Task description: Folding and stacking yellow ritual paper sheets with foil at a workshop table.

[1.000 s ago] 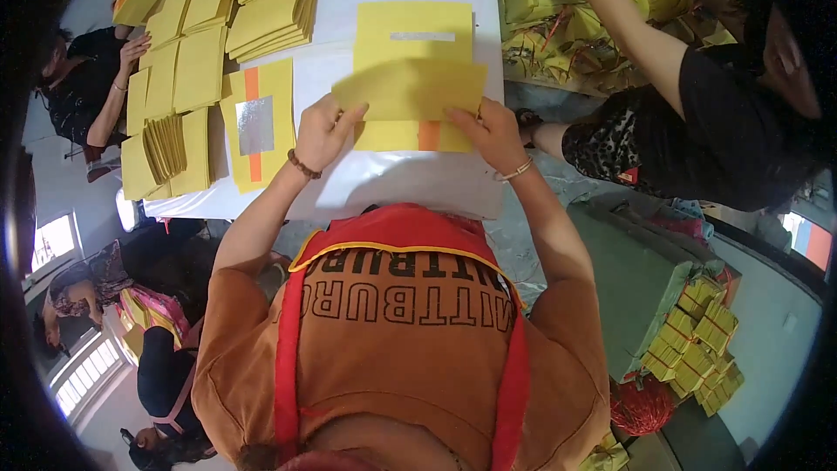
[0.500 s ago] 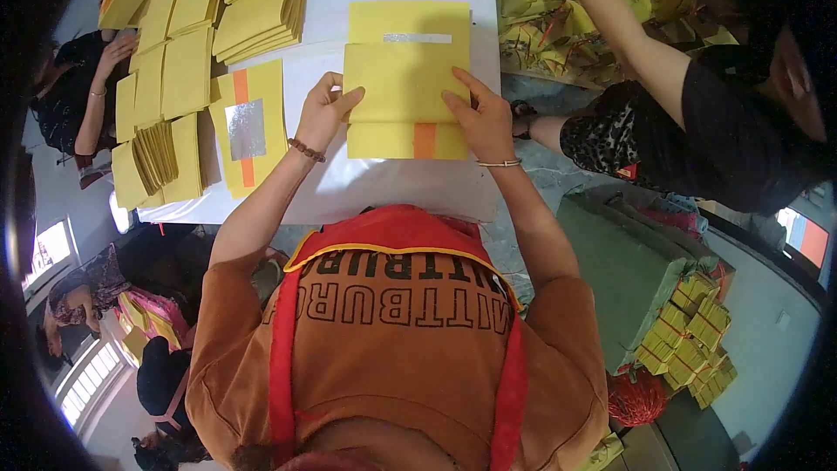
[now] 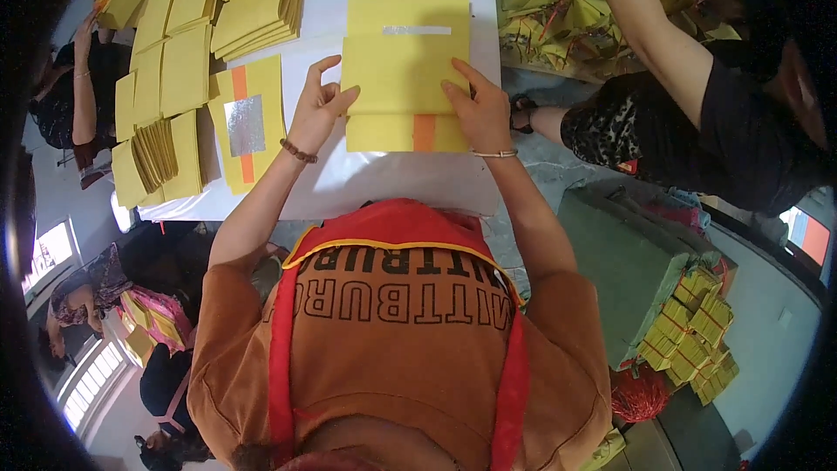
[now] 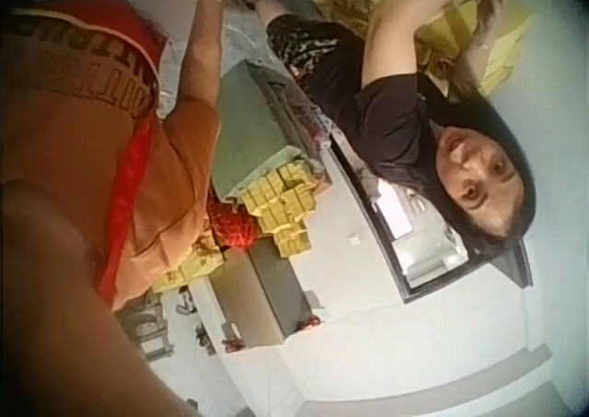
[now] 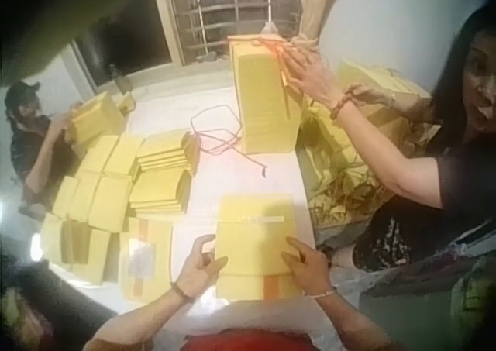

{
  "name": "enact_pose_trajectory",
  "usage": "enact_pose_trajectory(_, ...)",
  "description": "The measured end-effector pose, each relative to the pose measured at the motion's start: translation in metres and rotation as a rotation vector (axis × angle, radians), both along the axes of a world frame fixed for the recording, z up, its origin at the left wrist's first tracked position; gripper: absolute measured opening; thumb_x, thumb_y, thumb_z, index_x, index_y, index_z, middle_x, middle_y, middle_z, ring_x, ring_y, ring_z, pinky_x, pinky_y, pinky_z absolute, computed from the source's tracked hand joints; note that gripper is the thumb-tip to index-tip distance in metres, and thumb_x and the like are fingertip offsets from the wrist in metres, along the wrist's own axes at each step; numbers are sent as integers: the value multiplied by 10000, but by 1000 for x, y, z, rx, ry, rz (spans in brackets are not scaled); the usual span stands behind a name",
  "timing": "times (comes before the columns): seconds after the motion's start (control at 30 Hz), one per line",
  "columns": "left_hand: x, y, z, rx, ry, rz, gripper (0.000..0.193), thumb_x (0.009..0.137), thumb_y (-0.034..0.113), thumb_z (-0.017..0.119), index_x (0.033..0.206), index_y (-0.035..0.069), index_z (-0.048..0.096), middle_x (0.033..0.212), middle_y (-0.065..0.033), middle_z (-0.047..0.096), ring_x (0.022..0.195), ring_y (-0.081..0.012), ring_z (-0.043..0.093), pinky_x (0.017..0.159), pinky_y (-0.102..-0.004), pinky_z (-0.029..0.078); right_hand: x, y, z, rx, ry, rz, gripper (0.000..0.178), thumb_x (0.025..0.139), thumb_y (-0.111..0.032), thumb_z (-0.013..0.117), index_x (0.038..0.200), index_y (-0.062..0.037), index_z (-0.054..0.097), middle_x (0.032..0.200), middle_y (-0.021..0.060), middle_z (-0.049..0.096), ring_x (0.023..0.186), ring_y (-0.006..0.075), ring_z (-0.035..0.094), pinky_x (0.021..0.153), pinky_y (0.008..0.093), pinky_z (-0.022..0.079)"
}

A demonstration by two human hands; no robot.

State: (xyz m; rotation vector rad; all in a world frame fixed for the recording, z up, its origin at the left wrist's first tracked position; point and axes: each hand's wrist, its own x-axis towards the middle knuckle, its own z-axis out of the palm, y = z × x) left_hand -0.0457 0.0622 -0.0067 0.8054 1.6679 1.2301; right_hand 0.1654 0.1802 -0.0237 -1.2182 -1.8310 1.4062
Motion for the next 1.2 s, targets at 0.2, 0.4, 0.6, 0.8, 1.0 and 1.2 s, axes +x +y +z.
enact_pose_trajectory(0.2,10,-1,10,-12,16,42,462,805,75,593,1194,48,345,576,20,438,516,-64,419,464,-214,346,0,2,3,53,27,-4,401,766,-212,622,1124,-38,570,927,159,647,799,171,626,719,265,463)
enact_pose_trajectory(0.4,14,8,22,153,810,1,387,766,204,633,1095,69,480,919,-97,567,810,-225,545,700,-370,419,6,-7,-9,91,-104,-6,403,758,-202,623,1120,-35,572,873,175,645,769,196,637,687,289,468)
enact_pose_trajectory(0.6,46,39,15,208,1372,-492,539,808,482,502,1245,173,444,1324,-113,357,1238,-335,286,965,-541,232,1,-1,-11,91,74,-18,406,757,-206,627,1124,-43,572,816,161,642,670,175,599,644,286,461)
enact_pose_trajectory(0.8,42,41,-3,189,1376,-504,575,801,527,492,1275,211,415,1352,-111,324,1247,-326,274,967,-561,201,1,-3,15,-3,-124,16,418,761,-204,625,1148,-58,558,855,134,624,726,182,610,621,262,457)
enact_pose_trajectory(1.0,40,39,3,44,1425,-628,607,788,476,502,1293,154,404,1365,-104,321,1286,-332,214,997,-568,138,-21,-13,41,907,-433,198,501,825,-353,542,1261,-136,425,1308,143,372,1151,302,403,913,466,336)
enact_pose_trajectory(1.2,34,36,-10,222,1090,-446,574,781,265,523,1285,50,353,1351,-121,329,1293,-303,214,1032,-505,109,-24,-8,10,742,-311,472,606,876,-452,405,1323,-51,323,1376,158,299,1283,306,268,1032,523,148)
